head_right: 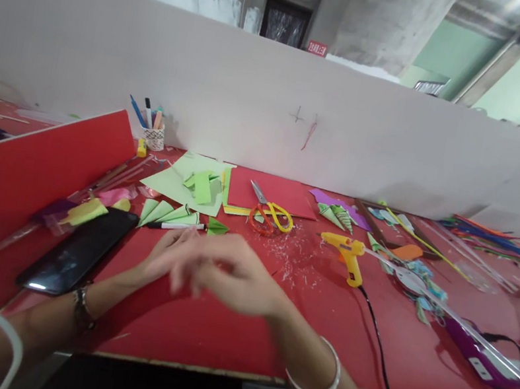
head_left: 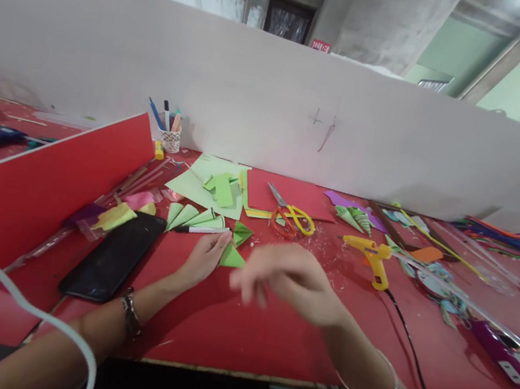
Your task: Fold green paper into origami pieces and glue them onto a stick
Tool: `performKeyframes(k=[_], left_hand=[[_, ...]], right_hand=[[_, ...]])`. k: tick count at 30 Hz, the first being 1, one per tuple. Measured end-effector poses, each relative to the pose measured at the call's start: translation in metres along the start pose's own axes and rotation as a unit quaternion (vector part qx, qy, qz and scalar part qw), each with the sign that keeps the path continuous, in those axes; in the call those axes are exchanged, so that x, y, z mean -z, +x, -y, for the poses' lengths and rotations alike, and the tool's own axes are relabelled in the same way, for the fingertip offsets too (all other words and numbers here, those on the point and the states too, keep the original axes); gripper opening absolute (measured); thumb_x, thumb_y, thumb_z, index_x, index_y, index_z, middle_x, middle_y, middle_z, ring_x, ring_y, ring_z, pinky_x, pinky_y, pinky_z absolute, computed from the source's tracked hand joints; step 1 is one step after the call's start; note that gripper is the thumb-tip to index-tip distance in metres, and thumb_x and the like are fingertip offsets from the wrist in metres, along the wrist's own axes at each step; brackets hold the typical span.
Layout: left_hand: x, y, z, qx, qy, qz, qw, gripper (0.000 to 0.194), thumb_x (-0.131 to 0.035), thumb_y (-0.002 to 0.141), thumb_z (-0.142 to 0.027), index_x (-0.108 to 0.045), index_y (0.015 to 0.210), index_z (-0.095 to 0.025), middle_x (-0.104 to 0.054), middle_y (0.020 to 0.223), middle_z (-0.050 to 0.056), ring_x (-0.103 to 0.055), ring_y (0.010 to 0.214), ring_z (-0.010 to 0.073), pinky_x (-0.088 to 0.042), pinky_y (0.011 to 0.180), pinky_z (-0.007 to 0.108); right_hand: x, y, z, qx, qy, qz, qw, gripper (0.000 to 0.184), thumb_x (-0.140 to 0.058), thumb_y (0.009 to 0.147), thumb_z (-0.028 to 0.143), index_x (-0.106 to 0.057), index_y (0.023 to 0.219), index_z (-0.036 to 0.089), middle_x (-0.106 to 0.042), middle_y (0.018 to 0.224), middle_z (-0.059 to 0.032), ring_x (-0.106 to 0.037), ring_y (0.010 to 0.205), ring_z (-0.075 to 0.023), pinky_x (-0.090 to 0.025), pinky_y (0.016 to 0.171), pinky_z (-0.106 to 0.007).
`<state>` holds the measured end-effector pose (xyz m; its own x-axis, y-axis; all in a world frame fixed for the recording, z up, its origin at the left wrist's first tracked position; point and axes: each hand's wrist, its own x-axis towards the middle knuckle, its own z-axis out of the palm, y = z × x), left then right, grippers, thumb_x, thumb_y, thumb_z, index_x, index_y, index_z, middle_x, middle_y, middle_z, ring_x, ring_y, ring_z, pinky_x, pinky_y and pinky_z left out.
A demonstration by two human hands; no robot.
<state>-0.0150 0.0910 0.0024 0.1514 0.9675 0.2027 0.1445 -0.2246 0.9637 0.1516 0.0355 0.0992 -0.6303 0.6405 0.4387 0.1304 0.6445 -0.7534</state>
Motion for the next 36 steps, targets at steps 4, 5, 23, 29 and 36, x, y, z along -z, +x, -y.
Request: performKeyframes(k=[4, 5, 23, 29, 36], left_hand=[[0.002, -0.001, -0.002, -0.023, 0.025, -0.03, 0.999, 0.044, -0.036, 0.079, -0.053, -0.039, 0.055, -0.017, -0.033, 0.05, -0.004, -0.033, 0.049, 0.0093, -0.029, 0.047, 0.021], [0.003, -0.001, -0.002, -0.035, 0.039, -0.033, 0.998, 0.042, -0.036, 0.081, -0.051, -0.04, 0.056, -0.017, -0.035, 0.052, -0.004, -0.034, 0.05, 0.0095, -0.029, 0.048, 0.021], [0.005, -0.001, 0.002, 0.025, 0.114, 0.177, 0.977, 0.043, -0.038, 0.08, -0.048, -0.039, 0.05, -0.017, -0.037, 0.034, -0.007, -0.036, 0.032, 0.0068, -0.026, 0.038, 0.018], [0.004, -0.003, 0.002, -0.005, 0.166, 0.238, 0.957, 0.041, -0.041, 0.079, -0.042, -0.04, 0.048, -0.016, -0.035, 0.035, -0.007, -0.033, 0.034, 0.0057, -0.021, 0.038, 0.018], [0.003, -0.003, -0.001, -0.065, 0.179, 0.174, 0.966, 0.04, -0.041, 0.081, -0.041, -0.047, 0.051, -0.015, -0.048, 0.049, -0.003, -0.043, 0.049, 0.0089, -0.03, 0.049, 0.019]], right_hand=[[-0.009, 0.007, -0.052, -0.162, -0.098, -0.093, 0.978, 0.025, -0.049, 0.08, 0.032, -0.055, 0.099, 0.017, -0.059, 0.084, -0.0036, -0.053, 0.071, -0.0119, -0.042, 0.063, -0.024], [-0.013, 0.005, -0.063, -0.19, -0.085, -0.053, 0.977, 0.022, -0.048, 0.081, 0.033, -0.056, 0.093, 0.017, -0.06, 0.081, -0.0033, -0.053, 0.069, -0.0117, -0.041, 0.061, -0.024], [-0.042, -0.01, -0.102, -0.231, 0.184, -0.04, 0.955, 0.035, -0.036, 0.083, 0.048, -0.046, 0.071, 0.017, -0.05, 0.051, 0.0037, -0.047, 0.044, -0.0077, -0.039, 0.047, -0.02], [-0.035, -0.011, -0.099, -0.245, 0.109, -0.069, 0.961, 0.036, -0.041, 0.081, 0.046, -0.044, 0.061, 0.016, -0.041, 0.052, 0.0049, -0.039, 0.048, -0.0071, -0.03, 0.047, -0.02], [-0.034, -0.01, -0.103, -0.213, 0.134, -0.13, 0.959, 0.026, -0.049, 0.077, 0.041, -0.052, 0.069, 0.016, -0.044, 0.059, 0.0039, -0.041, 0.056, -0.0081, -0.033, 0.054, -0.021]])
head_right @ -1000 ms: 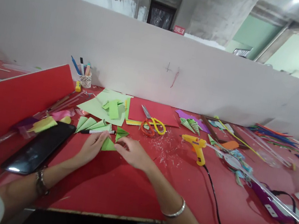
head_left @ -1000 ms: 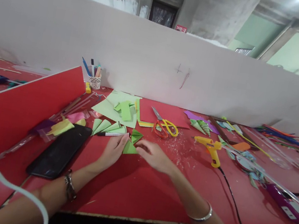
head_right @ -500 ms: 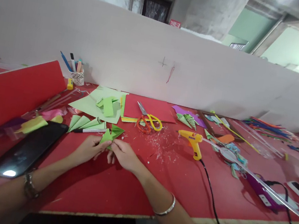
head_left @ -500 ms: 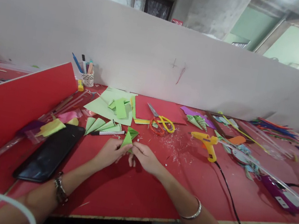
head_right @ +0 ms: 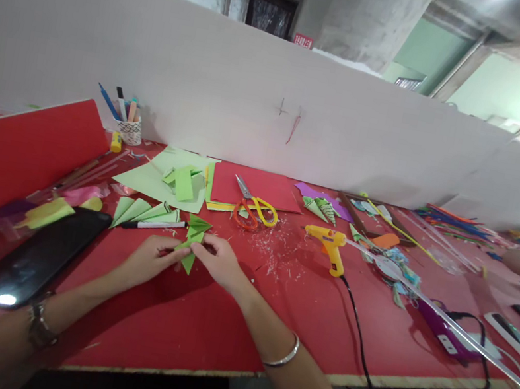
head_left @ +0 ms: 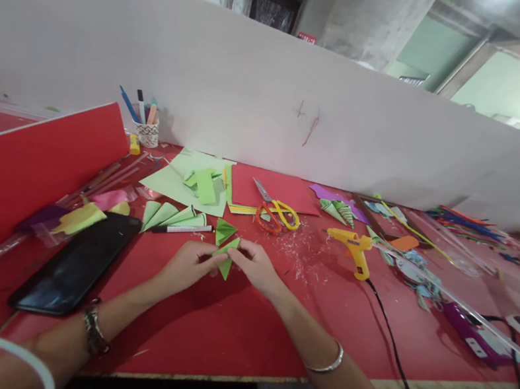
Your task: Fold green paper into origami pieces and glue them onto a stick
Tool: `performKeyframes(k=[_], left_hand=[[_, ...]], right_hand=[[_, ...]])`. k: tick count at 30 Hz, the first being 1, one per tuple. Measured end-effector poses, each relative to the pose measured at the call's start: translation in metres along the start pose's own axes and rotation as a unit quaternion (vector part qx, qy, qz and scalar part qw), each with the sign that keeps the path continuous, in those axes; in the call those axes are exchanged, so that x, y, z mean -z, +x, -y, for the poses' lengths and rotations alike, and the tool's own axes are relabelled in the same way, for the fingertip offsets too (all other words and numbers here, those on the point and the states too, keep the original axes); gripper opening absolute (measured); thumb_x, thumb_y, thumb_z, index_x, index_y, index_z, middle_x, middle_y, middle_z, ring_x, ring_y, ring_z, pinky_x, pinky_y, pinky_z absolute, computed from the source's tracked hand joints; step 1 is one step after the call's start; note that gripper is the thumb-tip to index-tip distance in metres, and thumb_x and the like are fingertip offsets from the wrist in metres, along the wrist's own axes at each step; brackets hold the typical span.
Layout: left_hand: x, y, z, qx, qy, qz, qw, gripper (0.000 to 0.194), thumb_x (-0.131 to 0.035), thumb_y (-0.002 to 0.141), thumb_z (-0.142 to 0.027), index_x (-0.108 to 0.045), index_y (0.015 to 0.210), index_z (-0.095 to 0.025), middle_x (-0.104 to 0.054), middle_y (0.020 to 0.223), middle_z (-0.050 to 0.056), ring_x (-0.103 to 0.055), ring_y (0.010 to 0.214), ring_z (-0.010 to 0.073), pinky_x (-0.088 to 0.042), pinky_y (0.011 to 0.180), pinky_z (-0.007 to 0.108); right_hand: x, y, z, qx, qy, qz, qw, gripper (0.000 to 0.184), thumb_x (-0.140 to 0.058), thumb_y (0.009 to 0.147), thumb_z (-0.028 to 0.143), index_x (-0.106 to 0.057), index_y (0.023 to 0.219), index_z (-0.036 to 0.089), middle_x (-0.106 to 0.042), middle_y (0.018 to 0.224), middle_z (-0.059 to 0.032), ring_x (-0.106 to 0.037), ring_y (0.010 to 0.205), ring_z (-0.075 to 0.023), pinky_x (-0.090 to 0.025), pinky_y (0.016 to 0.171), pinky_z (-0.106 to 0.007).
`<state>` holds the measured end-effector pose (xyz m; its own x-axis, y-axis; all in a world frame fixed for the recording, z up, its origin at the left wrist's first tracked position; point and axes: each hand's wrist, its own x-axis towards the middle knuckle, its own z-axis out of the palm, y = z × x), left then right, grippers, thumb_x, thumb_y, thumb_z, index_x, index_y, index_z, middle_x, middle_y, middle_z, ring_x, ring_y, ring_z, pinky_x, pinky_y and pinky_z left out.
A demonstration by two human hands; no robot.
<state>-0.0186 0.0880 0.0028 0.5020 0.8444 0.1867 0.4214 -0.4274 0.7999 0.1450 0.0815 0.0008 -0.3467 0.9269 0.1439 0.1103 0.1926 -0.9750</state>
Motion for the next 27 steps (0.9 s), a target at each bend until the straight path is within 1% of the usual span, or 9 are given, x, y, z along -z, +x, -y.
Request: performKeyframes(k=[3, 7, 9, 13, 16, 18, 20, 23, 27], left_hand=[[0.0016, 0.0009, -0.0002, -0.004, -0.027, -0.056, 0.998, 0.035, -0.041, 0.082, -0.04, -0.049, 0.058, -0.016, -0.048, 0.053, -0.003, -0.044, 0.053, 0.0102, -0.033, 0.052, 0.02], [0.0018, 0.0013, -0.0011, 0.016, -0.091, -0.091, 0.992, 0.034, -0.049, 0.076, -0.04, -0.043, 0.052, -0.016, -0.041, 0.047, -0.006, -0.038, 0.047, 0.0082, -0.031, 0.048, 0.019], [0.0014, 0.001, -0.0014, 0.006, -0.107, -0.074, 0.991, 0.034, -0.048, 0.077, -0.04, -0.046, 0.053, -0.015, -0.041, 0.048, -0.005, -0.038, 0.047, 0.0078, -0.031, 0.047, 0.018], [-0.0006, -0.0005, -0.0001, 0.003, -0.077, 0.016, 0.997, 0.037, -0.041, 0.082, -0.04, -0.059, 0.062, -0.014, -0.05, 0.05, -0.003, -0.044, 0.047, 0.0086, -0.032, 0.047, 0.018], [-0.0023, -0.0013, 0.0011, 0.03, -0.067, 0.022, 0.997, 0.04, -0.04, 0.083, -0.04, -0.056, 0.057, -0.014, -0.049, 0.044, -0.003, -0.044, 0.042, 0.0083, -0.031, 0.046, 0.018], [-0.003, -0.0016, 0.0008, 0.034, -0.066, 0.004, 0.997, 0.039, -0.04, 0.083, -0.04, -0.052, 0.056, -0.015, -0.047, 0.042, -0.004, -0.042, 0.04, 0.0082, -0.031, 0.045, 0.019], [-0.0034, -0.002, -0.0004, 0.033, -0.068, -0.026, 0.997, 0.035, -0.038, 0.084, -0.04, -0.049, 0.061, -0.016, -0.049, 0.045, -0.005, -0.044, 0.042, 0.0086, -0.032, 0.046, 0.019], [-0.0033, -0.0023, -0.0019, 0.037, -0.064, -0.068, 0.995, 0.031, -0.034, 0.087, -0.038, -0.045, 0.067, -0.018, -0.049, 0.05, -0.005, -0.045, 0.045, 0.0095, -0.034, 0.049, 0.02], [-0.0019, -0.0016, -0.0008, 0.039, -0.027, -0.106, 0.993, 0.029, -0.033, 0.086, -0.037, -0.043, 0.067, -0.018, -0.042, 0.048, -0.006, -0.042, 0.047, 0.0101, -0.032, 0.049, 0.021]], right_hand=[[0.0002, 0.0002, -0.0013, -0.026, 0.05, -0.012, 0.998, 0.025, -0.053, 0.075, 0.042, -0.052, 0.074, 0.017, -0.042, 0.056, 0.0059, -0.038, 0.05, -0.0063, -0.032, 0.05, -0.02], [-0.0015, -0.0028, -0.0002, -0.048, 0.083, 0.018, 0.995, 0.027, -0.056, 0.072, 0.043, -0.048, 0.07, 0.017, -0.044, 0.051, 0.007, -0.038, 0.045, -0.0056, -0.032, 0.046, -0.02], [-0.0025, -0.0039, 0.0003, -0.044, 0.096, 0.014, 0.994, 0.027, -0.056, 0.072, 0.043, -0.049, 0.07, 0.017, -0.046, 0.05, 0.0066, -0.041, 0.044, -0.006, -0.033, 0.046, -0.02], [-0.0037, -0.0039, -0.0023, -0.032, 0.112, 0.006, 0.993, 0.026, -0.057, 0.072, 0.042, -0.05, 0.07, 0.017, -0.052, 0.053, 0.0048, -0.047, 0.047, -0.0071, -0.038, 0.05, -0.022], [-0.0033, -0.003, -0.0055, -0.035, 0.113, -0.007, 0.993, 0.029, -0.056, 0.072, 0.045, -0.051, 0.069, 0.017, -0.052, 0.054, 0.0043, -0.047, 0.047, -0.0073, -0.039, 0.051, -0.022], [-0.0023, -0.0023, -0.0065, -0.042, 0.115, -0.022, 0.992, 0.032, -0.051, 0.075, 0.048, -0.05, 0.068, 0.017, -0.051, 0.053, 0.004, -0.046, 0.047, -0.0076, -0.038, 0.05, -0.022], [-0.0008, -0.0017, -0.0065, -0.045, 0.112, -0.038, 0.992, 0.035, -0.046, 0.078, 0.05, -0.049, 0.067, 0.017, -0.05, 0.052, 0.0038, -0.045, 0.047, -0.0078, -0.037, 0.048, -0.021], [0.0008, -0.002, -0.005, -0.032, 0.07, -0.049, 0.996, 0.036, -0.044, 0.079, 0.05, -0.048, 0.064, 0.018, -0.05, 0.051, 0.0035, -0.044, 0.046, -0.0074, -0.036, 0.048, -0.021], [-0.0005, -0.0053, -0.0012, -0.024, 0.009, -0.016, 1.0, 0.034, -0.047, 0.078, 0.048, -0.052, 0.064, 0.017, -0.051, 0.053, 0.0029, -0.045, 0.046, -0.0074, -0.036, 0.048, -0.021]])
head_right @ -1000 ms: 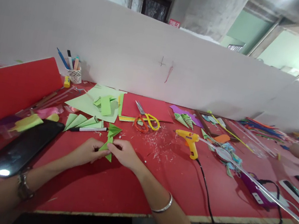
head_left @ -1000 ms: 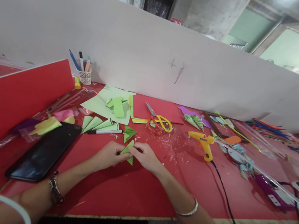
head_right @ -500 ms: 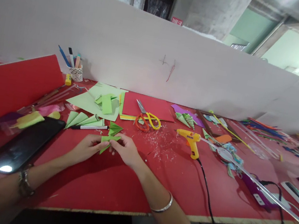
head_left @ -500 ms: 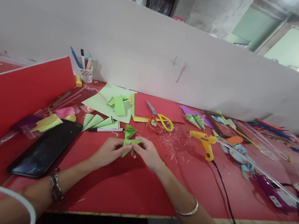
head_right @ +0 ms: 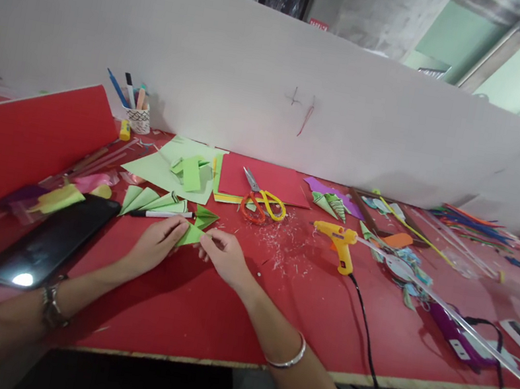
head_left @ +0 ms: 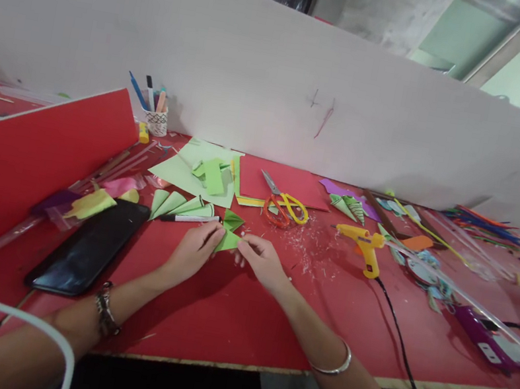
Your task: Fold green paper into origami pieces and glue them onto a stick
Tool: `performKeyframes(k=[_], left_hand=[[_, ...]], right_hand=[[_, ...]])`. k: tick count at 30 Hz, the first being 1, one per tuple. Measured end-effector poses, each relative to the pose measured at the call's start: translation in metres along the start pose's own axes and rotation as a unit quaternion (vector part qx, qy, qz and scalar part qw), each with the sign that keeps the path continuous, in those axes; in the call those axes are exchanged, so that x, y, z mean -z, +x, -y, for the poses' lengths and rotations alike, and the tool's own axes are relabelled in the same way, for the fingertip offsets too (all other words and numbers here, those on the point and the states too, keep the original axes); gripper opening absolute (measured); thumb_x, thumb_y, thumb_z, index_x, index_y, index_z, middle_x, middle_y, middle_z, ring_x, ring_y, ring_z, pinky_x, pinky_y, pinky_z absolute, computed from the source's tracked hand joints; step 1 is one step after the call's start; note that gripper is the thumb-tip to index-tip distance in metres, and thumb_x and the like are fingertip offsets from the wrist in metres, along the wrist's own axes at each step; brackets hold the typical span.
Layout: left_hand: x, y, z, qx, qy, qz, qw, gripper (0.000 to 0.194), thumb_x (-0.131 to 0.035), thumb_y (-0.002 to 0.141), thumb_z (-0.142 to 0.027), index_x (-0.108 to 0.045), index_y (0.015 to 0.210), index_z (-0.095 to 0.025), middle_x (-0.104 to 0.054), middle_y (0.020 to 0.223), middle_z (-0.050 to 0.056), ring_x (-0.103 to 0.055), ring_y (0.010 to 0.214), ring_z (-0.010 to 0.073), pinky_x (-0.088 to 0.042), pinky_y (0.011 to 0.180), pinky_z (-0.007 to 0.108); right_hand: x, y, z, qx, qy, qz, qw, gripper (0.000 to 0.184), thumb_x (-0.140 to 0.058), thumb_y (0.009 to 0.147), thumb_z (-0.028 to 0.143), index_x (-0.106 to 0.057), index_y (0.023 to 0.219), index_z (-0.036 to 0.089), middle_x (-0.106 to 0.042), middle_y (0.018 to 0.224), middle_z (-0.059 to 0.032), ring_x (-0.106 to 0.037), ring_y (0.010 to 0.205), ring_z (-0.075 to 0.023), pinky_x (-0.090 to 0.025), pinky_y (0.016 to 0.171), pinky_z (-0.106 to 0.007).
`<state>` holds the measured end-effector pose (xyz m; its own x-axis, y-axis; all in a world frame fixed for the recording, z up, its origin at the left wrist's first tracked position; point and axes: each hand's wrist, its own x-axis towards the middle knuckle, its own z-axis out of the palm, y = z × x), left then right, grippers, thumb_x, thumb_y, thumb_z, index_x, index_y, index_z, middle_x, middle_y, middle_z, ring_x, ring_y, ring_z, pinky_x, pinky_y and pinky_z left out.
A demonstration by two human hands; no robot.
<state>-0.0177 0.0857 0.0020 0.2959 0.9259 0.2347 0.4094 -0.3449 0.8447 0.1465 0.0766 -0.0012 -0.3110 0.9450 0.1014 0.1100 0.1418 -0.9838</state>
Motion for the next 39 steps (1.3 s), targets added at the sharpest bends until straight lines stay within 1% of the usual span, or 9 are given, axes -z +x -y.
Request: performKeyframes(k=[4, 8, 16, 22, 25, 30, 33, 36, 39], left_hand=[[0.002, 0.001, 0.0, -0.011, 0.022, 0.001, 1.0, 0.031, -0.034, 0.085, -0.037, -0.043, 0.063, -0.018, -0.038, 0.049, -0.006, -0.038, 0.047, 0.0098, -0.029, 0.048, 0.021], [0.003, 0.0, -0.004, -0.009, 0.015, 0.002, 1.0, 0.03, -0.033, 0.086, -0.037, -0.042, 0.064, -0.018, -0.037, 0.048, -0.006, -0.038, 0.047, 0.0098, -0.03, 0.048, 0.021], [0.002, 0.0, -0.005, 0.029, -0.063, 0.007, 0.998, 0.031, -0.035, 0.085, -0.04, -0.039, 0.063, -0.018, -0.034, 0.044, -0.007, -0.035, 0.04, 0.0081, -0.028, 0.043, 0.02], [-0.002, 0.003, -0.002, 0.081, -0.142, 0.069, 0.984, 0.034, -0.029, 0.085, -0.045, -0.036, 0.064, -0.019, -0.04, 0.045, -0.007, -0.036, 0.038, 0.0071, -0.031, 0.043, 0.019], [-0.001, 0.003, -0.001, 0.062, -0.118, 0.097, 0.986, 0.037, -0.033, 0.084, -0.044, -0.04, 0.06, -0.018, -0.041, 0.046, -0.006, -0.037, 0.041, 0.0074, -0.031, 0.045, 0.019], [0.0, 0.001, -0.003, 0.025, -0.101, 0.18, 0.978, 0.043, -0.034, 0.084, -0.043, -0.038, 0.051, -0.017, -0.04, 0.043, -0.005, -0.036, 0.042, 0.0072, -0.029, 0.047, 0.02], [-0.001, -0.001, -0.003, 0.014, -0.093, 0.156, 0.983, 0.042, -0.033, 0.084, -0.042, -0.038, 0.051, -0.017, -0.037, 0.044, -0.005, -0.034, 0.042, 0.0071, -0.027, 0.045, 0.02], [-0.002, 0.0, -0.001, 0.007, -0.084, 0.114, 0.99, 0.041, -0.032, 0.084, -0.041, -0.038, 0.051, -0.017, -0.034, 0.044, -0.006, -0.032, 0.041, 0.0071, -0.025, 0.044, 0.02], [-0.002, -0.001, 0.001, 0.004, -0.074, 0.121, 0.99, 0.041, -0.033, 0.085, -0.041, -0.04, 0.052, -0.016, -0.034, 0.042, -0.006, -0.032, 0.04, 0.0069, -0.025, 0.043, 0.019]], right_hand=[[-0.003, -0.003, 0.003, -0.018, -0.025, 0.042, 0.999, 0.036, -0.045, 0.079, 0.048, -0.054, 0.063, 0.016, -0.05, 0.051, 0.0026, -0.045, 0.046, -0.0072, -0.035, 0.047, -0.02], [-0.003, -0.004, 0.002, -0.015, -0.026, 0.046, 0.999, 0.042, -0.04, 0.081, 0.049, -0.049, 0.055, 0.017, -0.048, 0.05, 0.0025, -0.044, 0.046, -0.0071, -0.036, 0.048, -0.02], [-0.003, -0.003, -0.001, -0.021, -0.013, 0.043, 0.999, 0.043, -0.04, 0.08, 0.052, -0.049, 0.056, 0.017, -0.048, 0.05, 0.0028, -0.043, 0.046, -0.007, -0.034, 0.047, -0.02], [0.001, 0.0, -0.005, -0.07, 0.041, -0.03, 0.996, 0.041, -0.043, 0.078, 0.051, -0.05, 0.057, 0.017, -0.047, 0.048, 0.0031, -0.04, 0.043, -0.0068, -0.031, 0.045, -0.02], [0.004, 0.002, -0.007, -0.071, 0.064, -0.065, 0.993, 0.04, -0.045, 0.077, 0.051, -0.05, 0.057, 0.017, -0.047, 0.047, 0.0033, -0.04, 0.043, -0.0068, -0.031, 0.045, -0.02], [0.006, 0.004, -0.008, -0.066, 0.082, -0.111, 0.988, 0.036, -0.05, 0.074, 0.049, -0.049, 0.058, 0.017, -0.046, 0.049, 0.0044, -0.039, 0.043, -0.006, -0.029, 0.043, -0.02], [0.004, 0.004, -0.008, -0.057, 0.119, -0.085, 0.988, 0.032, -0.054, 0.074, 0.047, -0.049, 0.062, 0.017, -0.048, 0.053, 0.0047, -0.041, 0.045, -0.0056, -0.031, 0.045, -0.019], [0.001, 0.003, -0.01, -0.058, 0.17, -0.014, 0.984, 0.03, -0.058, 0.071, 0.046, -0.052, 0.069, 0.016, -0.054, 0.061, 0.003, -0.047, 0.049, -0.0067, -0.037, 0.05, -0.021], [0.0, 0.002, -0.011, -0.049, 0.137, 0.024, 0.989, 0.03, -0.057, 0.072, 0.044, -0.053, 0.069, 0.015, -0.056, 0.064, 0.0015, -0.049, 0.053, -0.0074, -0.039, 0.056, -0.023]])
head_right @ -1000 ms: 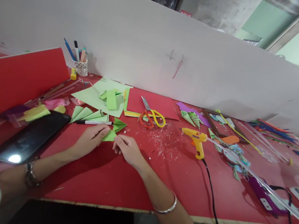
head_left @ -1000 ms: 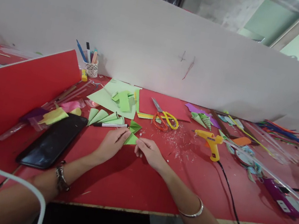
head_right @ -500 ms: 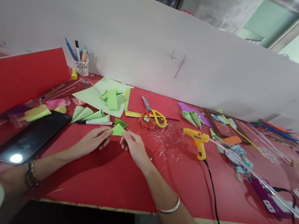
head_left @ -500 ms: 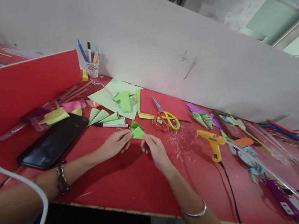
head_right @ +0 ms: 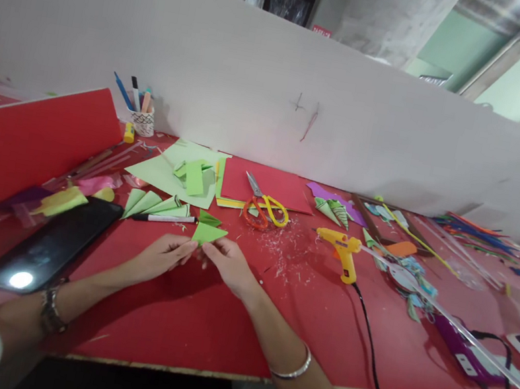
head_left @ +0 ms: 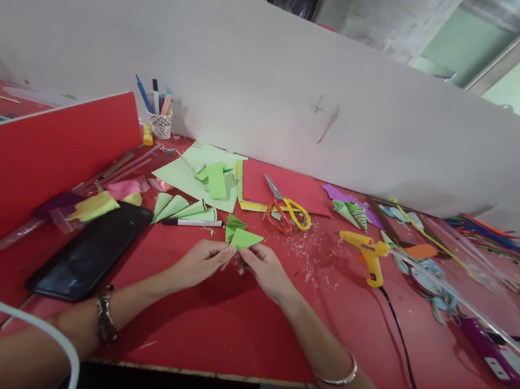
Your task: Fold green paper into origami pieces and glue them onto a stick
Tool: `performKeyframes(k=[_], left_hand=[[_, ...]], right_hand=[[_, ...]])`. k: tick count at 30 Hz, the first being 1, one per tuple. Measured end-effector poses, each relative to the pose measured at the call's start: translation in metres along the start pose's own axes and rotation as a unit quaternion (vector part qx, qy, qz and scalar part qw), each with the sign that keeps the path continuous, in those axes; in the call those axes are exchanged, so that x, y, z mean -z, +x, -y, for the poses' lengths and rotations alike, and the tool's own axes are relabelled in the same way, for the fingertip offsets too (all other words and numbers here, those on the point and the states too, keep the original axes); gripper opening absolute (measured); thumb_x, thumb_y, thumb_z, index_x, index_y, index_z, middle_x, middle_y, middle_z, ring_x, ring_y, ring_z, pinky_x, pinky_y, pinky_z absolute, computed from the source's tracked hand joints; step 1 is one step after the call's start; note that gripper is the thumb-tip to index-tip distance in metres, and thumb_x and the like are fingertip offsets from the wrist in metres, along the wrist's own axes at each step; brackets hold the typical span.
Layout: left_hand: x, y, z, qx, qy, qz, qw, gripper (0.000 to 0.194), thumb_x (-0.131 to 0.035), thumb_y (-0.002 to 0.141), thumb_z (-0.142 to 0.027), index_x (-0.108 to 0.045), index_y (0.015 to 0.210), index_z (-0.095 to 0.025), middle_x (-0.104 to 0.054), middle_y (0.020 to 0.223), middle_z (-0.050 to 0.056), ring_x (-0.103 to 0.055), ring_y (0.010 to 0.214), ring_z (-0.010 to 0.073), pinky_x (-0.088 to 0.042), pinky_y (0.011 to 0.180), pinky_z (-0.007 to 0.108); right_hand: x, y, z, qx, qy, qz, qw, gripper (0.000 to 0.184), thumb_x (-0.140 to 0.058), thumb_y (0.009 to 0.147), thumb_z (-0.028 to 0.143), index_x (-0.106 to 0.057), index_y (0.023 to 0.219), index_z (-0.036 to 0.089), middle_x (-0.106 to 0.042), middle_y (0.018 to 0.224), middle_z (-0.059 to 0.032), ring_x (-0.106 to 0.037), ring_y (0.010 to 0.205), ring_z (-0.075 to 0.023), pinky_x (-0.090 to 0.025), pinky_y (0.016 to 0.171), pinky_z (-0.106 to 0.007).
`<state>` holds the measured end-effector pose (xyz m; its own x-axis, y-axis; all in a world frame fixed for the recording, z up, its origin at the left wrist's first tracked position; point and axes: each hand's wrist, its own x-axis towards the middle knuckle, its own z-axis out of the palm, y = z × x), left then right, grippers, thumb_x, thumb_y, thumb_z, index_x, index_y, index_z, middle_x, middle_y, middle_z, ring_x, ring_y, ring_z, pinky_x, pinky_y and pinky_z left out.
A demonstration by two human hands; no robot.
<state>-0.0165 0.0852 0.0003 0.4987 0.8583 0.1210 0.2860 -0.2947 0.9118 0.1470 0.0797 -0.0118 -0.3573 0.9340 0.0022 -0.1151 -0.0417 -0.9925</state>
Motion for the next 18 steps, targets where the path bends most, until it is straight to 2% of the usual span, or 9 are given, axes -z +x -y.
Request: performKeyframes(k=[4, 7, 9, 11, 12, 14, 17, 18], left_hand=[[0.001, -0.002, -0.002, -0.003, 0.047, 0.055, 0.997, 0.043, -0.032, 0.086, -0.039, -0.051, 0.057, -0.014, -0.041, 0.044, -0.005, -0.039, 0.042, 0.007, -0.029, 0.046, 0.018], [0.0, -0.003, -0.004, -0.048, 0.146, 0.101, 0.983, 0.041, -0.032, 0.088, -0.035, -0.057, 0.063, -0.013, -0.05, 0.051, -0.002, -0.045, 0.049, 0.0078, -0.03, 0.051, 0.018], [0.001, -0.003, -0.003, -0.097, 0.237, 0.095, 0.962, 0.039, -0.037, 0.087, -0.036, -0.056, 0.061, -0.014, -0.052, 0.054, -0.002, -0.045, 0.052, 0.0085, -0.029, 0.052, 0.02], [0.003, -0.003, -0.003, -0.131, 0.306, 0.054, 0.941, 0.04, -0.04, 0.085, -0.038, -0.052, 0.055, -0.014, -0.048, 0.05, -0.002, -0.042, 0.05, 0.0087, -0.027, 0.052, 0.021], [0.005, -0.004, -0.003, -0.139, 0.324, 0.027, 0.935, 0.04, -0.041, 0.085, -0.038, -0.05, 0.054, -0.014, -0.047, 0.049, -0.003, -0.041, 0.049, 0.0088, -0.027, 0.052, 0.022], [0.008, -0.006, -0.003, -0.155, 0.335, -0.01, 0.929, 0.035, -0.042, 0.085, -0.037, -0.05, 0.058, -0.015, -0.049, 0.054, -0.003, -0.044, 0.053, 0.0099, -0.03, 0.055, 0.022], [0.012, -0.009, -0.002, -0.191, 0.36, 0.002, 0.913, 0.017, -0.05, 0.081, -0.034, -0.053, 0.083, -0.017, -0.057, 0.084, 0.003, -0.051, 0.079, 0.0155, -0.037, 0.069, 0.025], [0.012, -0.01, -0.001, -0.201, 0.377, 0.017, 0.904, 0.02, -0.053, 0.079, -0.033, -0.052, 0.092, -0.018, -0.056, 0.095, 0.005, -0.05, 0.088, 0.018, -0.037, 0.075, 0.028]], right_hand=[[0.0, 0.0, 0.001, 0.021, -0.057, -0.009, 0.998, 0.027, -0.052, 0.077, 0.042, -0.051, 0.069, 0.016, -0.051, 0.061, 0.0038, -0.048, 0.054, -0.0074, -0.038, 0.056, -0.022], [0.001, 0.0, 0.003, 0.024, -0.063, -0.013, 0.998, 0.025, -0.048, 0.079, 0.042, -0.049, 0.074, 0.018, -0.05, 0.062, 0.0042, -0.047, 0.054, -0.008, -0.038, 0.055, -0.022], [0.004, 0.001, 0.005, 0.02, -0.086, -0.024, 0.996, 0.027, -0.041, 0.083, 0.043, -0.046, 0.073, 0.019, -0.05, 0.063, 0.0035, -0.046, 0.053, -0.0087, -0.038, 0.054, -0.023], [0.007, 0.001, 0.006, 0.021, -0.153, -0.046, 0.987, 0.028, -0.034, 0.086, 0.041, -0.042, 0.071, 0.02, -0.047, 0.061, 0.0037, -0.044, 0.05, -0.0089, -0.036, 0.052, -0.023], [0.008, 0.0, 0.006, 0.029, -0.207, -0.05, 0.977, 0.027, -0.032, 0.087, 0.039, -0.041, 0.069, 0.02, -0.045, 0.059, 0.0039, -0.042, 0.049, -0.0092, -0.035, 0.051, -0.023], [0.008, 0.0, 0.007, 0.06, -0.324, -0.018, 0.944, 0.025, -0.035, 0.086, 0.032, -0.041, 0.066, 0.019, -0.043, 0.059, 0.0034, -0.042, 0.053, -0.0099, -0.033, 0.053, -0.023], [0.005, -0.001, 0.006, 0.108, -0.434, 0.07, 0.892, 0.019, -0.04, 0.085, 0.023, -0.048, 0.069, 0.017, -0.05, 0.068, 0.0002, -0.046, 0.065, -0.0113, -0.035, 0.062, -0.023], [0.004, 0.0, 0.006, 0.116, -0.452, 0.084, 0.881, 0.017, -0.041, 0.084, 0.021, -0.051, 0.071, 0.016, -0.051, 0.072, -0.0007, -0.046, 0.068, -0.0115, -0.035, 0.064, -0.023]])
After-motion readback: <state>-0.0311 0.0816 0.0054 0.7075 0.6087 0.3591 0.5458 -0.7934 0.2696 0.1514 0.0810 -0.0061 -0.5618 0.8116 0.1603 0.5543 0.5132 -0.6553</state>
